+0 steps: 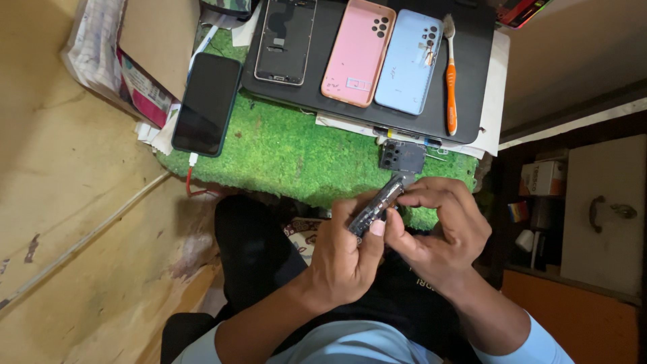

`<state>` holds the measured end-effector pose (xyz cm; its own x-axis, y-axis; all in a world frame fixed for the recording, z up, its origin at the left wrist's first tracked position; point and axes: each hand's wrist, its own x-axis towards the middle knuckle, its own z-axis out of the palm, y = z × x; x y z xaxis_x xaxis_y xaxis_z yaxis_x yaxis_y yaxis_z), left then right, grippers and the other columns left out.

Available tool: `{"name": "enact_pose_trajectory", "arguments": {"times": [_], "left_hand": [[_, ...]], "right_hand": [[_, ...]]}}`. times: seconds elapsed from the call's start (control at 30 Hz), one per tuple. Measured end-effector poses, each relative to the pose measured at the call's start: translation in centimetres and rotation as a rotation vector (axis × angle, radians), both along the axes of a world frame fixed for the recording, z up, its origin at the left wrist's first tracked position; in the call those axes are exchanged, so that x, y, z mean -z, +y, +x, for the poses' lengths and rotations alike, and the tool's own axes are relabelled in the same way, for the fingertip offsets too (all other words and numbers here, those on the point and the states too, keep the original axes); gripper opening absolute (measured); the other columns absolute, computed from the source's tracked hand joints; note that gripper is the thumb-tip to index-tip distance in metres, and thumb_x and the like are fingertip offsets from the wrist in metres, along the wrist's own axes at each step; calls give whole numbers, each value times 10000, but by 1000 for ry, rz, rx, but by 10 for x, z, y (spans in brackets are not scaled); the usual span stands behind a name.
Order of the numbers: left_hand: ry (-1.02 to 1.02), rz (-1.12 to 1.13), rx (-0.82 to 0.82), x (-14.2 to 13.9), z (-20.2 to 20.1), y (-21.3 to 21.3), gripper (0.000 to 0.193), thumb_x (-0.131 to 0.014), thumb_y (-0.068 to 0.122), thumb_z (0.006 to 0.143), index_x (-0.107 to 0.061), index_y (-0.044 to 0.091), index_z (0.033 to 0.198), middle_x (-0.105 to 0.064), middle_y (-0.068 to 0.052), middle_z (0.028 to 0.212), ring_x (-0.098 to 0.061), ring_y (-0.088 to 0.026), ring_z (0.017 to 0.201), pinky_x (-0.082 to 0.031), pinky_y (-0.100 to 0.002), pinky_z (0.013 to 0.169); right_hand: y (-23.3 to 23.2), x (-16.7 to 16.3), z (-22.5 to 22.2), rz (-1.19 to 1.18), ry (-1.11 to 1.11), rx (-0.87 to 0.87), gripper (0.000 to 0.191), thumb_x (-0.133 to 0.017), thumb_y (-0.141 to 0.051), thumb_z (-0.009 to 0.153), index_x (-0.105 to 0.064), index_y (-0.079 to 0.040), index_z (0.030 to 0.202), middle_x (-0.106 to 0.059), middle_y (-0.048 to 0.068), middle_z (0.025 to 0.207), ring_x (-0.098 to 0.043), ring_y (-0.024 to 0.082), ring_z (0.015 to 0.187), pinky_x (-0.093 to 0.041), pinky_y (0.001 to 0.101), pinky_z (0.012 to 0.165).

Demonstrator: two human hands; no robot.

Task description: The person reassembles a disassembled smartphone by hand, connecting internal ribbon cables and placing the back cover. They then connect a charging cable and observe the charging indicator on the screen before disconnecting and setting the phone down.

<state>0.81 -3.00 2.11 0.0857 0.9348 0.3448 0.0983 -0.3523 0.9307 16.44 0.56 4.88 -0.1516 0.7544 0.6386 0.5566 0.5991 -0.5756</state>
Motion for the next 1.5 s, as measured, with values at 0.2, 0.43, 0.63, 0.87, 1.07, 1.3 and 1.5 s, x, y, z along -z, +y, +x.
{"name": "enact_pose_trajectory", "arguments": {"times": [0.2,0.43,0.63,0.87,1.07,1.3,1.5], "left_hand": [[1,96,5,3,-1,1,276,-496,180,1140,-448,-44,1295,-683,-165,1091,-724,-228,822,-575,-347,702],[11,91,0,2,1,1,300,-500,186,1132,-447,-57,1298,-707,-169,1052,-746,-236,818,-591,-348,684],[-7,77,-2,0,1,1,293,-496,176,1137,-449,-66,1296,-724,-176,1000,-756,-248,803,-589,-354,669],[-9,35,7,-3,2,2,300,-499,161,1121,-453,-79,1295,-723,-172,952,-747,-239,735,-576,-350,622],[5,24,1,-6,2,1,277,-497,141,1116,-471,-75,1287,-719,-169,932,-741,-239,723,-566,-355,614],[60,-55,-4,-9,0,3,283,-548,116,1069,-493,-87,1258,-722,-167,875,-753,-239,683,-568,-350,577],[98,174,-31,-12,-1,3,263,-545,92,1119,-448,-89,1285,-707,-245,1198,-782,-328,977,-639,-367,789]], "right_hand": [[-2,0,0,-16,8,3,261,-863,-101,817,-687,26,960,-686,150,986,-702,226,933,-557,285,748],[-1,3,1,-3,54,-15,265,-861,-127,837,-673,19,953,-677,149,991,-691,204,919,-558,277,753],[1,9,2,35,38,0,281,-859,-160,842,-664,21,933,-672,144,968,-678,202,899,-548,272,726],[3,14,3,58,47,7,269,-843,-154,849,-650,21,911,-659,148,952,-668,204,883,-545,269,711],[3,15,5,57,41,8,262,-838,-146,847,-637,15,894,-648,158,956,-665,198,875,-546,266,702],[3,12,4,45,52,-23,271,-859,-127,830,-666,29,939,-674,146,960,-677,220,920,-538,278,738],[0,9,5,-9,111,-30,238,-847,-78,841,-689,36,978,-683,143,1011,-685,198,914,-537,273,784]]}}
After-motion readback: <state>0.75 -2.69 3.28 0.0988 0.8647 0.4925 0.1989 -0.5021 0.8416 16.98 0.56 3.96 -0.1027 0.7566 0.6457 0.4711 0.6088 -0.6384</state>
